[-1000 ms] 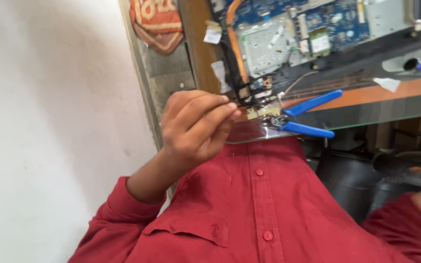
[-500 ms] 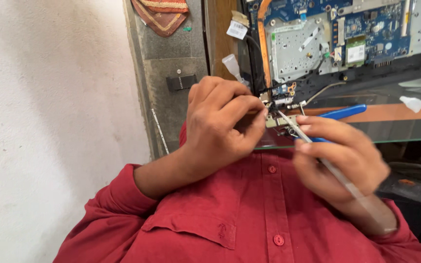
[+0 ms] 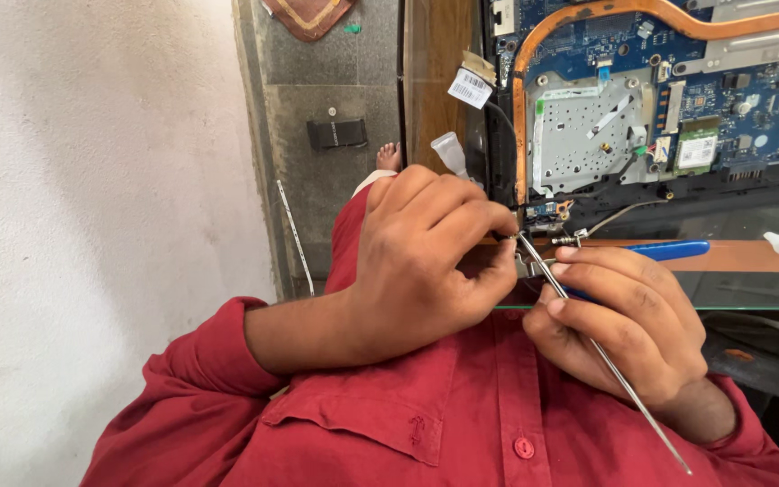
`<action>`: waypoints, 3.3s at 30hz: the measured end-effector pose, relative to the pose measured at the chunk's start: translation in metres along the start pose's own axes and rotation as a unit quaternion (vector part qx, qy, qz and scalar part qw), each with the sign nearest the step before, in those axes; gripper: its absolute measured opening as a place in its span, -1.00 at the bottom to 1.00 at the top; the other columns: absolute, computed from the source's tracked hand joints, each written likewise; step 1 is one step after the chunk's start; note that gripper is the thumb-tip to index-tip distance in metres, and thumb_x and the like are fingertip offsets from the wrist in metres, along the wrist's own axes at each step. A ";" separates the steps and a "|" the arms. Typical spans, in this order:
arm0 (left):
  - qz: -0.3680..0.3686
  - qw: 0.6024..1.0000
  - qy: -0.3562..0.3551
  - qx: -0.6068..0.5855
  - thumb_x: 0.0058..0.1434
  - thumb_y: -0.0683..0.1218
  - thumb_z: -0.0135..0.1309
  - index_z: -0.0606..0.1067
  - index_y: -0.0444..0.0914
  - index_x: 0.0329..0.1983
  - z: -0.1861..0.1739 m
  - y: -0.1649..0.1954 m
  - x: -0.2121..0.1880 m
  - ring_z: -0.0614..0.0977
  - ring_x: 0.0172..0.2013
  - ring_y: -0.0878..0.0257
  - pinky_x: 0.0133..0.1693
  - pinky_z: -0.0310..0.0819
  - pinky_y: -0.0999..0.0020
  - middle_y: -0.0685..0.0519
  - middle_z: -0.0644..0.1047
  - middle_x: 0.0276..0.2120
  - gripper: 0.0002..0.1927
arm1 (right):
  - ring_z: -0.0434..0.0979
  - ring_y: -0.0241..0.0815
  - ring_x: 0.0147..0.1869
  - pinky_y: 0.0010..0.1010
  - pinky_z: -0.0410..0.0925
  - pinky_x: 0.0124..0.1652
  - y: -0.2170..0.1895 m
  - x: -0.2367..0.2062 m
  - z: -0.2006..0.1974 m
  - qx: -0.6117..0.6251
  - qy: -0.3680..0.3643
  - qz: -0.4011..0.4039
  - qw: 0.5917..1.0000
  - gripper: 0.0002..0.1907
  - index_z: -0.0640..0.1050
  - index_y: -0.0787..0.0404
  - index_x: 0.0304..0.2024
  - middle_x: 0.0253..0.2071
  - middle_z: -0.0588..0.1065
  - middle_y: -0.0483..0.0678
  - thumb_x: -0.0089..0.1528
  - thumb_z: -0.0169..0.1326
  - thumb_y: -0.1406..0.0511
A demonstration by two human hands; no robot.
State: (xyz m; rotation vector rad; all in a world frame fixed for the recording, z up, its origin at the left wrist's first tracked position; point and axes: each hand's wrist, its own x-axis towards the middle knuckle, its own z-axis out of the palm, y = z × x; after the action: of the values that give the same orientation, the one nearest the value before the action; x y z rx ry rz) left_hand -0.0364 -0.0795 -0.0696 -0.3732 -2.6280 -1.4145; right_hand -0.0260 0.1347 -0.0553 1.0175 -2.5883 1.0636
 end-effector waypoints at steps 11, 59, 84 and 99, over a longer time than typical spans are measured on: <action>0.006 1.000 -0.014 -0.015 0.13 -0.17 0.36 0.60 -0.15 -0.23 -0.002 -0.004 0.004 0.52 -0.19 0.23 -0.17 0.24 0.31 0.18 0.53 -0.26 -0.81 | 0.65 0.11 -0.10 -0.17 0.57 -0.10 0.010 -0.006 0.001 0.036 -0.001 -0.002 0.999 -0.69 0.48 0.27 -0.24 -0.23 0.55 0.12 0.11 0.37 0.45; 0.049 0.994 -0.089 -0.039 0.21 -0.16 0.35 0.56 -0.16 -0.17 -0.017 -0.019 0.010 0.54 -0.17 0.21 -0.15 0.28 0.27 0.15 0.55 -0.20 -0.80 | 0.67 0.15 -0.08 -0.06 0.58 -0.05 0.015 -0.006 -0.006 0.083 -0.031 -0.001 0.996 -0.61 0.42 0.18 -0.23 -0.25 0.54 0.11 0.07 0.40 0.49; 0.126 0.986 -0.093 -0.058 0.33 -0.24 0.34 0.59 -0.33 -0.17 -0.013 -0.028 0.015 0.57 -0.13 0.12 -0.12 0.43 0.25 0.03 0.53 -0.17 -0.88 | 0.66 0.06 -0.07 -0.06 0.54 -0.04 0.011 -0.002 -0.003 -0.028 -0.071 -0.089 0.993 -0.80 0.57 0.12 -0.17 -0.19 0.59 0.09 0.20 0.32 0.38; 0.139 0.984 -0.094 -0.062 0.18 -0.27 0.32 0.59 -0.40 -0.25 -0.017 -0.025 0.023 0.57 -0.21 0.08 -0.16 0.45 0.20 -0.03 0.52 -0.25 -0.87 | 0.67 -0.02 -0.11 -0.23 0.47 -0.16 0.003 0.014 0.000 -0.073 -0.087 -0.069 0.991 -0.84 0.65 0.25 -0.20 -0.32 0.59 -0.02 0.17 0.31 0.36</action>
State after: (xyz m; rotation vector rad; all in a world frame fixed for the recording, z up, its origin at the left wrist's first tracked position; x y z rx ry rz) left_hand -0.0655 -0.1030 -0.0752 -0.8907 -2.5039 -1.5136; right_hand -0.0387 0.1293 -0.0516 1.2812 -2.6355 0.7710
